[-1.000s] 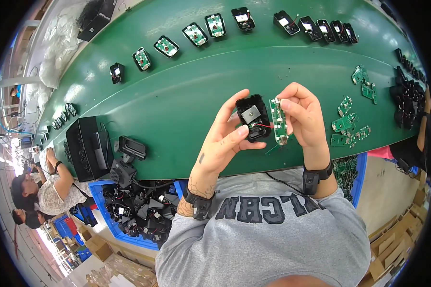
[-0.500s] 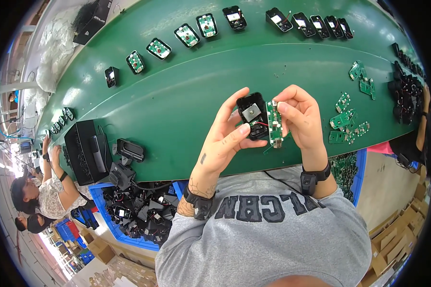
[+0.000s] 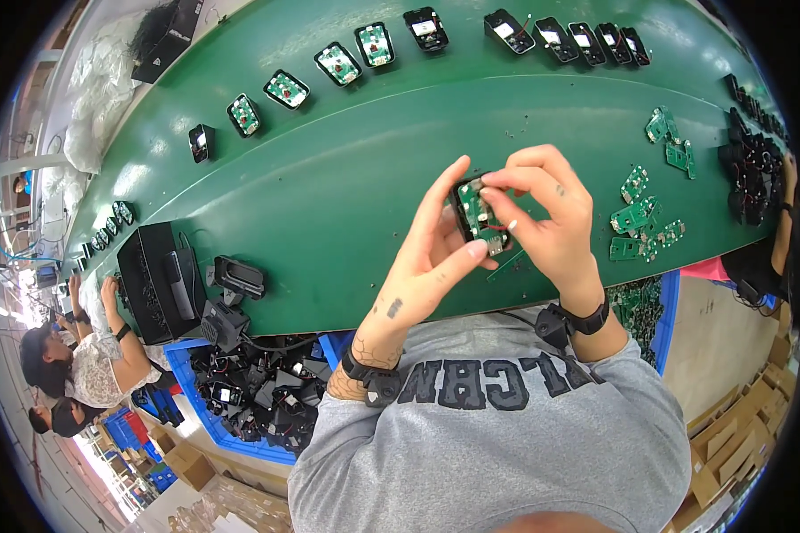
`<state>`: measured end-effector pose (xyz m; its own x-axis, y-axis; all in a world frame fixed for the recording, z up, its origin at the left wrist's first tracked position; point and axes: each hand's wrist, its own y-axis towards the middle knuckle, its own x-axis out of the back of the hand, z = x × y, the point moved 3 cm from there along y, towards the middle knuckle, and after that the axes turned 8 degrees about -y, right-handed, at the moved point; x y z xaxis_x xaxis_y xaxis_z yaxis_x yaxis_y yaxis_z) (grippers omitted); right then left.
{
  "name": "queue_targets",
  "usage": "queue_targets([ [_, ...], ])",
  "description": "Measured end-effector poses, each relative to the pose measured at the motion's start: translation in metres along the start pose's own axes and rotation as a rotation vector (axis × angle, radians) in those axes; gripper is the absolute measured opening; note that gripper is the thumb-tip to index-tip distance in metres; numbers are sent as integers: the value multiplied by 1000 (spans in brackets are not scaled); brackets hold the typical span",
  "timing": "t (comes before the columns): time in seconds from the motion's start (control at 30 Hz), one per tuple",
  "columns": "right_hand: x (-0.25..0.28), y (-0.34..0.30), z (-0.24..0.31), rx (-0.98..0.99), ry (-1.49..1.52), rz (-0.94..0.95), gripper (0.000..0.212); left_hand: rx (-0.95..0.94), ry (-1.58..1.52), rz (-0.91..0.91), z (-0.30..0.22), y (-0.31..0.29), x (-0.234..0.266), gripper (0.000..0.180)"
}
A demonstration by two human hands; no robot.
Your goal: The person picks up a black housing and a circuit board, fits the board into the housing, and presses a small white component into place. They then place the assembled unit onto the conveyor belt and repeat the process with new components.
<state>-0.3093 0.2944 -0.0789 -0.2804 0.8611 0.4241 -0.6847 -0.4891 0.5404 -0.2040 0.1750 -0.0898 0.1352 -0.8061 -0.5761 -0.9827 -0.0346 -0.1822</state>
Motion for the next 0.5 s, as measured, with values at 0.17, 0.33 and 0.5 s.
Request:
queue_targets([
  [0.17, -8, -14, 3, 53, -97, -88, 23, -106, -9, -63, 7, 3, -6, 82],
  [0.33, -2, -10, 5, -22, -53, -116, 32, -100, -7, -13, 11, 5, -6, 77],
  [0.5, -6, -19, -13, -692, 681, 377, 51, -139, 51, -54, 11, 5, -11, 68],
])
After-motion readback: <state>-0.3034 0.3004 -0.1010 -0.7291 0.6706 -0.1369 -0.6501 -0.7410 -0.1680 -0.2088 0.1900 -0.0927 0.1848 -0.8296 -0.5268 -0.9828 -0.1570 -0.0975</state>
